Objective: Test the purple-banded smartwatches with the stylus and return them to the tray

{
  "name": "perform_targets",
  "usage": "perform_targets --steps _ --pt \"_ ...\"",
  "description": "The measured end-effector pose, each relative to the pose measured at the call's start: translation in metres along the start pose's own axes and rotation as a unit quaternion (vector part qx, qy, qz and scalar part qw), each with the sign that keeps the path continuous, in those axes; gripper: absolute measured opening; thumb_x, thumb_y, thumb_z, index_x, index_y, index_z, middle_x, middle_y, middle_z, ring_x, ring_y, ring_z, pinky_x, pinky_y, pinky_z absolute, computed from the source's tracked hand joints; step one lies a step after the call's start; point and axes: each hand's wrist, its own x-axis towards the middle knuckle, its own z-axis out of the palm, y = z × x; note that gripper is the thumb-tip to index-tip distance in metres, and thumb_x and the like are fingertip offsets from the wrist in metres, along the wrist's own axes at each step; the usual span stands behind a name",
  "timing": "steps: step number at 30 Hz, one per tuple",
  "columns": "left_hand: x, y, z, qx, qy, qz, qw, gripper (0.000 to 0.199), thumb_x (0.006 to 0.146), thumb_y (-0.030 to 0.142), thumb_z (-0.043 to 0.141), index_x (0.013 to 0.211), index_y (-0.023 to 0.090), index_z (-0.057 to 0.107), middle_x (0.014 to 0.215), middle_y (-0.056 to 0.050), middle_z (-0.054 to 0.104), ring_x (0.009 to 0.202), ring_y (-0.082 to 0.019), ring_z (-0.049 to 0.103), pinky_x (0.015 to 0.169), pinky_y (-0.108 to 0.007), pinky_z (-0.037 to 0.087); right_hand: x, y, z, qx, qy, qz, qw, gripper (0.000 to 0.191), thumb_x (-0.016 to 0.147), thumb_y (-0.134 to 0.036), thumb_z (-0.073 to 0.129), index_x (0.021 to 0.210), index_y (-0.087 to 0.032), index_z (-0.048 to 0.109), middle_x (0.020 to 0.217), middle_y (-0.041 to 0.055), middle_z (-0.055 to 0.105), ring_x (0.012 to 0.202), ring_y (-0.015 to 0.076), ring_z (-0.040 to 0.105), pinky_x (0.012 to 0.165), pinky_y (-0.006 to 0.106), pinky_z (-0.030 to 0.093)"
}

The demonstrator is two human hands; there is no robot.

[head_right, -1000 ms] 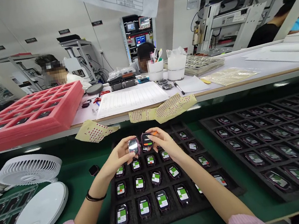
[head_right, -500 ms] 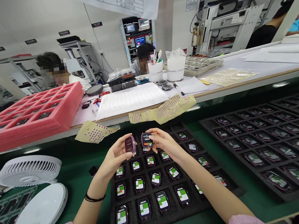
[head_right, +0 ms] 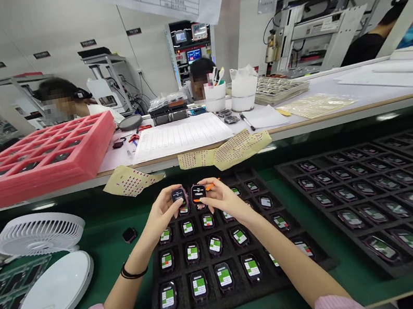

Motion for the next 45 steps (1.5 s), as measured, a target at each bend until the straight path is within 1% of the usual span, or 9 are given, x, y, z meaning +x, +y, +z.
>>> perform_targets --steps 2,4,9,14,19,22,29,40,45 --pt "0.0004 0.0002 -0.0005 0.008 0.002 -0.003 1.0 0.04 0.085 0.04 0.059 0.118 0.018 0.053 0.106 -0.007 0.061 0.067 -0.011 0.058 0.053 -0.021 0.044 0.0002 0.0004 -0.0003 -0.003 0.001 -0.001 1.0 0.037 0.077 -0.026 0.071 0.108 -0.025 0.053 0.097 0.0032 0.062 0.074 0.0156 0.065 0.049 0.023 0.046" --pt "0.0004 -0.0002 -0.0012 0.012 0.003 -0.003 1.0 0.04 0.087 0.04 0.056 0.119 0.017 0.053 0.105 -0.007 0.061 0.064 -0.009 0.057 0.052 -0.021 0.042 0.0007 0.0011 -0.0008 -0.004 0.003 -0.001 1.0 0.037 0.077 -0.026 0.071 0.108 -0.025 0.052 0.097 0.0032 0.061 0.074 0.0156 0.065 0.049 0.023 0.046" --pt "-0.0006 -0.0014 -0.0021 0.022 -0.002 0.006 1.0 0.037 0.087 0.038 0.057 0.117 0.017 0.054 0.105 -0.007 0.06 0.065 -0.009 0.056 0.053 -0.02 0.042 0.0017 0.0018 -0.0007 0.0 0.019 -0.003 1.0 0.032 0.079 -0.032 0.069 0.106 -0.023 0.054 0.095 0.0034 0.06 0.069 0.0153 0.066 0.047 0.024 0.045" --pt "-0.0012 0.0011 -0.0005 0.032 -0.006 0.001 0.999 0.035 0.089 0.038 0.053 0.117 0.017 0.054 0.102 -0.006 0.06 0.067 -0.01 0.058 0.054 -0.021 0.042 0.0023 0.0001 0.0001 0.003 0.044 0.005 0.999 0.032 0.076 -0.035 0.072 0.1 -0.022 0.056 0.084 0.0005 0.061 0.06 0.0134 0.064 0.042 0.022 0.041" --pt "-0.0019 0.0017 0.0 0.031 -0.016 0.0 0.999 0.039 0.087 0.038 0.056 0.119 0.017 0.052 0.104 -0.007 0.06 0.064 -0.009 0.057 0.053 -0.021 0.041 0.0046 0.0014 -0.0014 0.003 0.062 0.007 0.998 0.033 0.073 -0.037 0.073 0.097 -0.021 0.056 0.077 -0.0004 0.062 0.055 0.0128 0.063 0.04 0.021 0.038" --pt "-0.0022 0.0007 -0.0004 0.027 -0.021 -0.004 0.999 0.04 0.086 0.037 0.057 0.12 0.017 0.051 0.102 -0.006 0.06 0.065 -0.009 0.057 0.053 -0.021 0.041 0.005 0.002 -0.0025 0.012 0.048 0.004 0.999 0.032 0.076 -0.038 0.07 0.1 -0.022 0.056 0.079 0.0007 0.061 0.059 0.0148 0.064 0.041 0.022 0.041" --pt "-0.0005 -0.0016 0.0001 0.018 -0.022 -0.006 1.0 0.04 0.086 0.035 0.057 0.12 0.016 0.05 0.103 -0.007 0.06 0.072 -0.012 0.059 0.052 -0.02 0.04 0.0018 0.0009 -0.0035 0.002 0.008 0.0 1.0 0.039 0.075 -0.028 0.073 0.108 -0.024 0.053 0.1 0.0045 0.061 0.075 0.0171 0.066 0.046 0.022 0.045" --pt "-0.0005 -0.0047 0.0 0.016 -0.028 -0.014 0.999 0.038 0.086 0.034 0.058 0.12 0.018 0.05 0.107 -0.008 0.059 0.076 -0.014 0.061 0.053 -0.021 0.04 0.0038 0.001 0.0 -0.007 0.055 0.009 0.998 0.037 0.071 -0.037 0.075 0.099 -0.022 0.056 0.087 0.0014 0.06 0.06 0.0134 0.063 0.041 0.022 0.038" --pt "-0.0008 -0.0049 -0.0002 0.019 -0.03 -0.018 0.999 0.038 0.086 0.034 0.058 0.12 0.019 0.05 0.107 -0.007 0.059 0.075 -0.014 0.062 0.053 -0.021 0.041 0.0037 -0.0002 -0.0005 -0.008 0.063 0.011 0.998 0.036 0.072 -0.039 0.073 0.098 -0.022 0.056 0.081 0.0007 0.06 0.058 0.0138 0.063 0.04 0.023 0.038"
